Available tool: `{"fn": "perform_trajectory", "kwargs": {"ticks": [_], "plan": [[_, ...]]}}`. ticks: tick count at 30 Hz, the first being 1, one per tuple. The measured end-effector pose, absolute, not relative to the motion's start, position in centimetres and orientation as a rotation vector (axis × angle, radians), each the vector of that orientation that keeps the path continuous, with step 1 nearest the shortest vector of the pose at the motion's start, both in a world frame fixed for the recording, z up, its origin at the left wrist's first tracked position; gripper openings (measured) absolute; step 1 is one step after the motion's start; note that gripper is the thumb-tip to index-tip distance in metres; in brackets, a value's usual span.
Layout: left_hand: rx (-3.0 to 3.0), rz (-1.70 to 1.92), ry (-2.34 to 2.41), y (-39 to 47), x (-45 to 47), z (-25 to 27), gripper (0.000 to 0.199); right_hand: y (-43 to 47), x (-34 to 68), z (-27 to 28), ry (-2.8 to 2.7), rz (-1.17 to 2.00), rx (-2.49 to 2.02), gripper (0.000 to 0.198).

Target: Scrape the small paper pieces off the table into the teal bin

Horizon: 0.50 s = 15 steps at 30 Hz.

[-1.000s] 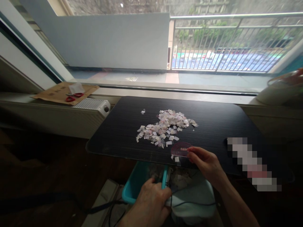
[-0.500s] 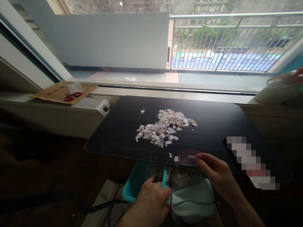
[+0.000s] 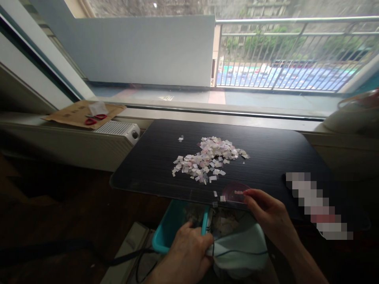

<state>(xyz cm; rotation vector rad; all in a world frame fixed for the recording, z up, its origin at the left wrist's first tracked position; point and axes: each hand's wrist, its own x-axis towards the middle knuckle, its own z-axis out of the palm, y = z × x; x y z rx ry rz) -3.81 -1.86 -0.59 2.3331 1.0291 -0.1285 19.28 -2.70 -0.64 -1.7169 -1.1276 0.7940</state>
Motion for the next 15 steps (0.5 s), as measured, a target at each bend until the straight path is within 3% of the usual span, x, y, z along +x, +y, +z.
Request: {"fn": "perform_trajectory", "kwargs": {"ticks": [15], "plan": [[2.314, -0.139, 1.02, -1.6, -3.7, -0.4, 0.006, -1.6, 18.7, -1.4, -1.285, 0.704, -1.717, 0.024]]}}
